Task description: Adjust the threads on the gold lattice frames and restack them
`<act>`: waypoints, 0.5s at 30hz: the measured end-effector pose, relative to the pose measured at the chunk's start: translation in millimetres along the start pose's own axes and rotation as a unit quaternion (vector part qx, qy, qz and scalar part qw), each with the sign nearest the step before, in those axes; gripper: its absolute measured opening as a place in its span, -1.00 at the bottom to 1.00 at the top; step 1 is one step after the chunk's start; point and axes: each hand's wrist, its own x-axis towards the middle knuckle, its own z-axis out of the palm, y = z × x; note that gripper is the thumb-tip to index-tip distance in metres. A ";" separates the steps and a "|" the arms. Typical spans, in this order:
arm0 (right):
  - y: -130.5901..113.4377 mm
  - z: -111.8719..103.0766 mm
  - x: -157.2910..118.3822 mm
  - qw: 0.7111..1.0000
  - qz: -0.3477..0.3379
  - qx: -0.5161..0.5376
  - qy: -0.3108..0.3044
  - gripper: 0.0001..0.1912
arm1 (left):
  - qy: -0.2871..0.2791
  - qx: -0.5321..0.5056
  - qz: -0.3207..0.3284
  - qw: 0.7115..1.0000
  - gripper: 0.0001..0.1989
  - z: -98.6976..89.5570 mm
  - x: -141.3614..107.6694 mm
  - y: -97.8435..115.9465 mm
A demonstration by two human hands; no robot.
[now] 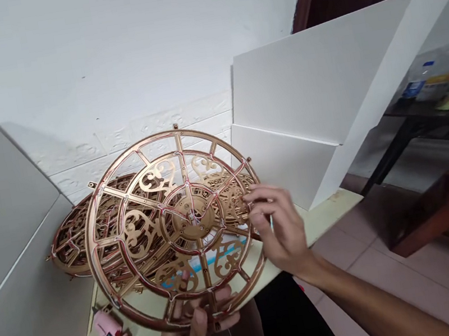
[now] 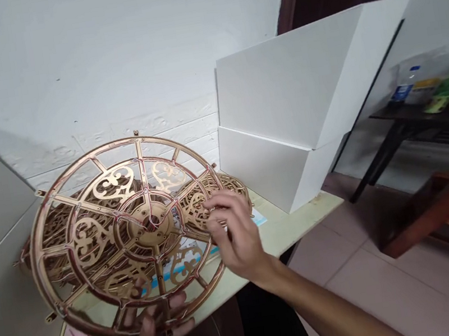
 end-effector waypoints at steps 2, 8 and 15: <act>10.3 -7.8 -1.7 0.996 0.059 0.056 0.046 -0.84 | 0.013 -0.004 0.002 1.000 -0.38 -1.7 1.0 1.6; 53.1 -32.1 -28.6 0.927 0.364 0.088 0.009 -0.70 | 0.042 -0.035 0.023 0.998 -0.37 -4.5 6.3 8.9; 12.5 -49.0 -20.4 0.965 0.257 -0.017 -0.036 -0.92 | 0.025 -0.035 0.010 0.999 -0.50 1.0 4.0 4.1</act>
